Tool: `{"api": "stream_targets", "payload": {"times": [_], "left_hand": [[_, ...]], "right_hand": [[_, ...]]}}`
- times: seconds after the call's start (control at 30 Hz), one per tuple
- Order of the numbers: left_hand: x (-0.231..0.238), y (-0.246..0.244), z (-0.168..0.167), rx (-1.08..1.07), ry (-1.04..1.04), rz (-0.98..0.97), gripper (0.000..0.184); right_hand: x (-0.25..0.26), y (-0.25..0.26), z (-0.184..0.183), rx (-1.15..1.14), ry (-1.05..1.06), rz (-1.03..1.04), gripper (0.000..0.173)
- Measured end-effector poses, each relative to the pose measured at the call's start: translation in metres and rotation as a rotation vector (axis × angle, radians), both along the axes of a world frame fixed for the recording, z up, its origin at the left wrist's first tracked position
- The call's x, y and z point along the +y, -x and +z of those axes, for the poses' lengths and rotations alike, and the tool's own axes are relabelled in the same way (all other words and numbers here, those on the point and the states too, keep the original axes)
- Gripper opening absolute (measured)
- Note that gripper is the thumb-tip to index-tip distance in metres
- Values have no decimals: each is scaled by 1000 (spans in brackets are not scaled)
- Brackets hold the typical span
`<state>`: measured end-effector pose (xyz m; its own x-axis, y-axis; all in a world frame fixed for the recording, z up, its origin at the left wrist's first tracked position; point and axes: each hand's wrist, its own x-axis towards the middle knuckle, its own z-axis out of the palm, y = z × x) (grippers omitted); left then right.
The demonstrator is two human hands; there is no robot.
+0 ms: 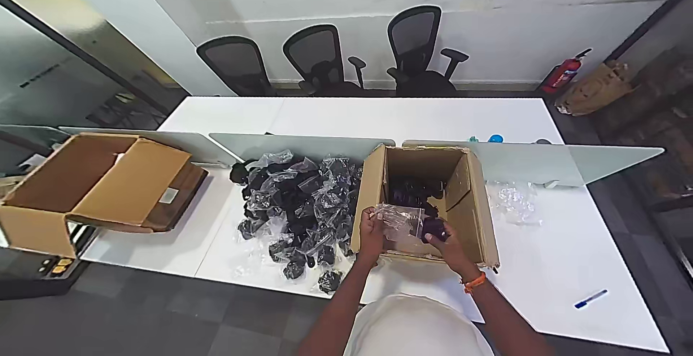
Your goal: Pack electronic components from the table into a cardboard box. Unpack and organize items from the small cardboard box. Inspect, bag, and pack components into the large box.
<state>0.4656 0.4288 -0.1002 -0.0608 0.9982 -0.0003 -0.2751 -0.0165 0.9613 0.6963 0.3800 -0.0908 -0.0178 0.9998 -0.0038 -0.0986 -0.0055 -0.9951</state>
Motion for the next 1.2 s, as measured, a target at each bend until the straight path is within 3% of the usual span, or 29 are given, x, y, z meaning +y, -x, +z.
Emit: {"api": "stream_targets", "payload": {"times": [0.13, 0.23, 0.37, 0.43, 0.5, 0.6, 0.7, 0.87, 1.0, 1.2], "left_hand": [[-2, -3, 8, 90, -27, -9, 43], [-4, -3, -2, 430, -205, -130, 50], [-7, -8, -5, 893, -285, -331, 32], [-6, -10, -1, 1000, -240, -469, 29], [-5, -9, -4, 915, -271, -549, 32], [-3, -6, -1, 532, -284, -696, 42], [-7, -10, 5, 353, -243, -703, 60], [-3, -9, 1, 484, -269, -606, 48], [2, -7, -2, 467, -298, -560, 46], [1, -7, -7, 432, -396, -551, 57]], "right_hand": [[-4, -5, -4, 307, 139, -142, 56], [-4, -6, -1, 518, 113, -219, 58], [-3, -12, 9, 462, 68, -278, 49], [-6, -16, 13, 398, 55, -272, 52], [-10, -16, 17, 241, -3, -229, 60], [-10, -8, 22, -67, -203, -77, 43], [-2, 3, 8, -217, -304, 75, 35], [-2, 14, -8, -300, -291, 99, 50], [-4, 15, -11, -373, -403, 61, 22], [-5, 14, -23, -495, -525, 28, 17]]}}
